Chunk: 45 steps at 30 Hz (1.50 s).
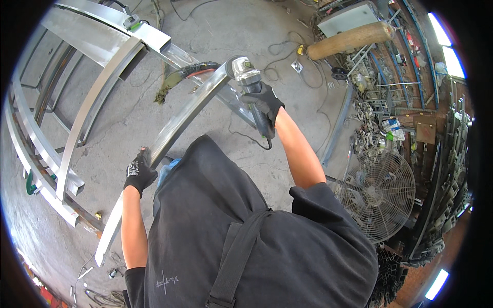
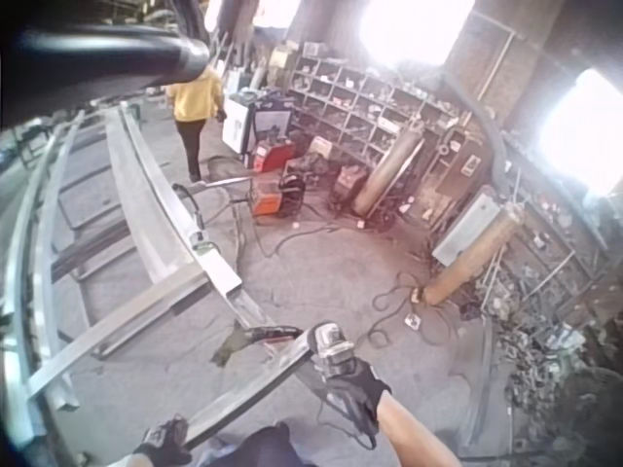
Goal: The person grinds a metal bar with an angle grinder, then welds the bar to a metal frame using a welding torch. The person handles the metal bar and tools while working in a workshop.
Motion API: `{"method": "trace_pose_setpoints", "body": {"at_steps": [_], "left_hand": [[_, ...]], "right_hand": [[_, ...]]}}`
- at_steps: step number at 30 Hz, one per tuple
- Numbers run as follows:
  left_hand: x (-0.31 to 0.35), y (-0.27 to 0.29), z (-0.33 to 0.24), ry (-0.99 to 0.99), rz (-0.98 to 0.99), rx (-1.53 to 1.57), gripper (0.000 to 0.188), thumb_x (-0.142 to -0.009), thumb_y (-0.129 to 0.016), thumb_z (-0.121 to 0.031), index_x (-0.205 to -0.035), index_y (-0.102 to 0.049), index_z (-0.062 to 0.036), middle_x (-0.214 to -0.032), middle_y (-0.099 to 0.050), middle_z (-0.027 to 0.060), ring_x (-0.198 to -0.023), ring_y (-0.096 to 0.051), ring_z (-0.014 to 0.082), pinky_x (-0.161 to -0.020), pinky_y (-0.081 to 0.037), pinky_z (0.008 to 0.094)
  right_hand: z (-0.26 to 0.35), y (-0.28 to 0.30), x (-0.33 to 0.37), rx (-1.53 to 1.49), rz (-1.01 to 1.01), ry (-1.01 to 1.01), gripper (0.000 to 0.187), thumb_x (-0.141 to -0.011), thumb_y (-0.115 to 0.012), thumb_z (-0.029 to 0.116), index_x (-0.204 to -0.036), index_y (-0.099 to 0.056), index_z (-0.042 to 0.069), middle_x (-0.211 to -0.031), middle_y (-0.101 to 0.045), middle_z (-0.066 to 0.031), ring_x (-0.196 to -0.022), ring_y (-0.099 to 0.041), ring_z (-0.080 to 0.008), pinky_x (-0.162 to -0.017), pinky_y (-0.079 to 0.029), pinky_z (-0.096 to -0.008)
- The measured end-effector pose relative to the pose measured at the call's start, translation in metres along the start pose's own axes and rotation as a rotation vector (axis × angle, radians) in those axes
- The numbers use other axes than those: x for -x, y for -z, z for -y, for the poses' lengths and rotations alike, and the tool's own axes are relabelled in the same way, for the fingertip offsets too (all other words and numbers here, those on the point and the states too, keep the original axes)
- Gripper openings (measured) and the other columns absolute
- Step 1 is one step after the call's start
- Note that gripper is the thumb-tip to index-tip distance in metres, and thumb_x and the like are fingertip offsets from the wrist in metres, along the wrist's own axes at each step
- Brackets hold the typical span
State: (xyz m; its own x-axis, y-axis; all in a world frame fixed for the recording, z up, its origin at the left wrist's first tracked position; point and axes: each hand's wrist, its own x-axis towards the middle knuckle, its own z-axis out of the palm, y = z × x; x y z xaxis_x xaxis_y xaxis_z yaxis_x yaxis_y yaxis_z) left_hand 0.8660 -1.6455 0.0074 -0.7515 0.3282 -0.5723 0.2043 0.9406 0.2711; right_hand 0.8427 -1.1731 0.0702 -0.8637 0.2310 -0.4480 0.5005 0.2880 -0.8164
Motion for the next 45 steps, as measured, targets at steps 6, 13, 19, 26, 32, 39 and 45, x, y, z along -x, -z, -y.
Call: {"method": "trace_pose_setpoints", "body": {"at_steps": [6, 13, 19, 26, 32, 39, 45], "left_hand": [[0.001, 0.007, -0.008, 0.111, 0.115, 0.066, 0.099, -0.067, -0.069, -0.025, -0.155, -0.031, -0.0028, -0.141, -0.055, 0.024, -0.123, -0.059, 0.0379, -0.103, -0.049, 0.0423], [0.002, 0.003, -0.011, 0.101, 0.068, 0.036, 0.094, -0.07, -0.067, -0.025, -0.155, -0.031, -0.0054, -0.132, -0.06, 0.0245, -0.113, -0.064, 0.0401, -0.096, -0.053, 0.046], [0.003, -0.003, -0.012, 0.09, -0.003, 0.006, 0.09, -0.07, -0.066, -0.024, -0.152, -0.035, -0.0048, -0.128, -0.062, 0.0241, -0.109, -0.065, 0.0409, -0.093, -0.054, 0.0477], [0.001, 0.001, -0.011, 0.117, 0.068, 0.043, 0.094, -0.069, -0.066, -0.023, -0.155, -0.032, -0.0052, -0.131, -0.06, 0.0238, -0.114, -0.064, 0.0394, -0.096, -0.053, 0.0458], [0.002, 0.001, -0.008, 0.05, -0.01, 0.066, 0.092, -0.069, -0.066, -0.023, -0.154, -0.035, -0.0043, -0.135, -0.059, 0.0225, -0.118, -0.062, 0.0388, -0.099, -0.051, 0.0452], [0.003, 0.006, -0.014, 0.082, 0.035, 0.077, 0.093, -0.07, -0.064, -0.024, -0.155, -0.032, -0.0031, -0.136, -0.059, 0.0228, -0.117, -0.062, 0.0388, -0.099, -0.051, 0.0453], [0.005, 0.011, -0.019, 0.059, 0.026, 0.061, 0.095, -0.07, -0.065, -0.024, -0.156, -0.03, -0.003, -0.135, -0.059, 0.0242, -0.117, -0.062, 0.0395, -0.099, -0.051, 0.0454]], "right_hand": [[0.0, 0.0, -0.006, 0.112, 0.003, 0.007, 0.062, -0.062, -0.088, 0.031, -0.114, -0.067, 0.004, -0.103, -0.072, -0.0103, -0.094, -0.067, -0.0207, -0.087, -0.053, -0.0358], [-0.009, 0.006, -0.011, 0.181, 0.071, 0.063, 0.063, -0.062, -0.089, 0.034, -0.116, -0.068, 0.007, -0.106, -0.072, -0.0085, -0.096, -0.067, -0.021, -0.088, -0.053, -0.0358], [-0.003, 0.008, -0.004, 0.163, 0.053, -0.004, 0.065, -0.062, -0.09, 0.034, -0.117, -0.068, 0.008, -0.108, -0.073, -0.0089, -0.099, -0.067, -0.0209, -0.09, -0.052, -0.0363], [-0.009, 0.002, 0.0, 0.066, 0.045, -0.02, 0.062, -0.062, -0.09, 0.03, -0.116, -0.069, 0.007, -0.107, -0.073, -0.0091, -0.096, -0.068, -0.0207, -0.089, -0.053, -0.0354], [0.002, -0.01, 0.015, 0.121, 0.062, 0.027, 0.059, -0.063, -0.089, 0.026, -0.116, -0.069, 0.007, -0.105, -0.073, -0.0096, -0.09, -0.068, -0.0189, -0.083, -0.055, -0.0345], [0.005, -0.017, 0.019, 0.159, 0.006, -0.001, 0.059, -0.068, -0.086, 0.021, -0.119, -0.065, 0.002, -0.1, -0.071, -0.0078, -0.087, -0.066, -0.0182, -0.08, -0.055, -0.0339], [-0.014, -0.031, 0.027, 0.109, 0.124, -0.019, 0.056, -0.065, -0.085, 0.024, -0.113, -0.066, 0.004, -0.095, -0.07, -0.008, -0.082, -0.066, -0.0181, -0.077, -0.055, -0.0342]]}}
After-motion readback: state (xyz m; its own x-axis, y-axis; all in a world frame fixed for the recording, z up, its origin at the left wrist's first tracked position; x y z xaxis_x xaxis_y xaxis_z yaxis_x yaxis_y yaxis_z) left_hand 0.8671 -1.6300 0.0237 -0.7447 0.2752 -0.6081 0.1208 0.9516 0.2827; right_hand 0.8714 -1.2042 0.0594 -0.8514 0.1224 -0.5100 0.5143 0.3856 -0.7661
